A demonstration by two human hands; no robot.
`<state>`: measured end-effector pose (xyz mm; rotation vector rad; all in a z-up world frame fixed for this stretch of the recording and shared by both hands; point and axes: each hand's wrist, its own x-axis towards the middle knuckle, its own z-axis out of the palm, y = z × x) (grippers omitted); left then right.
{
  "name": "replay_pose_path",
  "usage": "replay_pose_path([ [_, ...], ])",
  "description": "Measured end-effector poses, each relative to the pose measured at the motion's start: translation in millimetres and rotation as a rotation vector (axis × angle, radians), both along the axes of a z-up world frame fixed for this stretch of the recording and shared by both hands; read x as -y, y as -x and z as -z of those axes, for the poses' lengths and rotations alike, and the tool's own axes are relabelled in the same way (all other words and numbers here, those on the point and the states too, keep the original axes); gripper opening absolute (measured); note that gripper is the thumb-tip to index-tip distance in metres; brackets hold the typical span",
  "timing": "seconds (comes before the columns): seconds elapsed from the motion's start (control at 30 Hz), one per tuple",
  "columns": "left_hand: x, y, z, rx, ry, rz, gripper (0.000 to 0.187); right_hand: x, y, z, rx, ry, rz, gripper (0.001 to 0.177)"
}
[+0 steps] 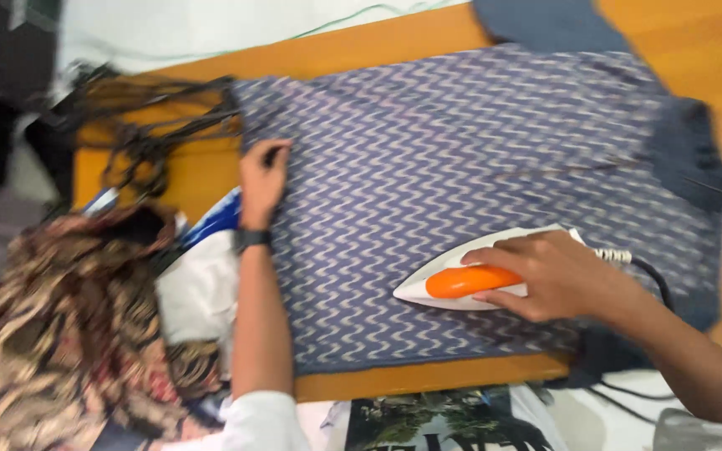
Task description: Ironing a blue patterned shirt on a wooden table
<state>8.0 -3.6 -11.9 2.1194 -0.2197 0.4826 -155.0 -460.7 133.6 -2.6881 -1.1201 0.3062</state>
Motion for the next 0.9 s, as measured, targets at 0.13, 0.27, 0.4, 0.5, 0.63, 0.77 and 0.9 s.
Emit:
replay_pose_path([
  [0.13, 7.5, 3.7, -8.3, 0.072, 0.131, 0.021, 0.017, -71.7, -4.3, 3.5, 0.052, -0.155, -0.144, 0.04],
  [0.27, 6.7, 11.9, -21.5, 0.136, 0.107, -0.019, 0.017, -133.4, -10.4, 0.8, 0.176, -0.17, -0.245, 0.039],
  [0.4, 6.2, 11.8, -23.2, 0.117, 0.125, -0.023, 0.018, -167.4, -13.2, -1.9, 0.265, -0.144, -0.171, 0.039],
  [0.5, 6.9, 13.6, -25.1, 0.126, 0.115, -0.011, 0.016, -169.8, -12.6, 2.5, 0.335, -0.106, -0.111, 0.038],
  [0.63, 8.0, 10.4, -24.9, 0.148, 0.068, -0.01, 0.017, -146.9, -11.0, 11.0, 0.404, -0.067, -0.1, 0.04],
  [0.77, 4.9, 9.6, -20.4, 0.116, 0.072, 0.071, 0.017, -102.5, -12.4, 11.0, 0.413, 0.003, 0.034, 0.035],
  [0.9, 6.9, 6.1, -15.0, 0.057, 0.107, 0.069, 0.018, -28.0, -19.3, 2.6, 0.33, 0.088, 0.211, 0.033],
])
